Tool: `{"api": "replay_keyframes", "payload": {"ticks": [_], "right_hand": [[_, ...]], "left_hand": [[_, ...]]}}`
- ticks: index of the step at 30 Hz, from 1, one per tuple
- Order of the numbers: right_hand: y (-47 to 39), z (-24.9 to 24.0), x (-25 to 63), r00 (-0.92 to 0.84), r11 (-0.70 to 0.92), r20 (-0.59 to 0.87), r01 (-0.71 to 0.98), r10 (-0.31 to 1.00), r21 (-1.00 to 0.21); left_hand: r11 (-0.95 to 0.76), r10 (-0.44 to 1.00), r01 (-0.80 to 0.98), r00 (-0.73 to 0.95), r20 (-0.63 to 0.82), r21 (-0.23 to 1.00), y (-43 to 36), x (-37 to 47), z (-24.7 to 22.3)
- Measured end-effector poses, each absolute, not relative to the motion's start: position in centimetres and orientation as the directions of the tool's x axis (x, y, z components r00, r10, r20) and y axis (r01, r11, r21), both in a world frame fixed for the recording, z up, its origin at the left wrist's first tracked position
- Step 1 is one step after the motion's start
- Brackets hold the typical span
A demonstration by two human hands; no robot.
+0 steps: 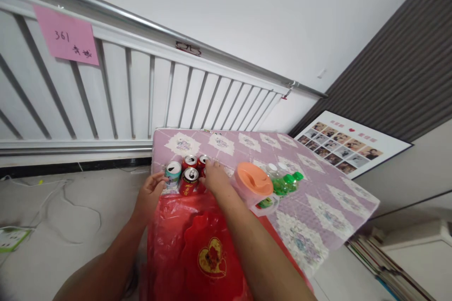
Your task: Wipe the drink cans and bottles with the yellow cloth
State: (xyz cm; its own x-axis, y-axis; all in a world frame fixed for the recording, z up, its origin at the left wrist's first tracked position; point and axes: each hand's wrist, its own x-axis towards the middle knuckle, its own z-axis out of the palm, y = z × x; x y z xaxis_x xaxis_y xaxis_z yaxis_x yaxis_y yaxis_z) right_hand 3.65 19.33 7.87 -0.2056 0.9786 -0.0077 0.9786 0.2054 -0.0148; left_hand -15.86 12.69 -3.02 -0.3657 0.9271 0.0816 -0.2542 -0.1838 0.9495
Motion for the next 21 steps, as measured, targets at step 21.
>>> {"api": "replay_keyframes", "payload": {"ticks": [21], "right_hand": [[9.4, 11.9, 8.6, -0.589, 0.575, -0.012, 0.793, 0.808, -0.202]], "left_hand": [[-0.170, 0.981, -0.043, 0.088, 0.173, 0.985, 8.6, -12.9, -1.6]]}}
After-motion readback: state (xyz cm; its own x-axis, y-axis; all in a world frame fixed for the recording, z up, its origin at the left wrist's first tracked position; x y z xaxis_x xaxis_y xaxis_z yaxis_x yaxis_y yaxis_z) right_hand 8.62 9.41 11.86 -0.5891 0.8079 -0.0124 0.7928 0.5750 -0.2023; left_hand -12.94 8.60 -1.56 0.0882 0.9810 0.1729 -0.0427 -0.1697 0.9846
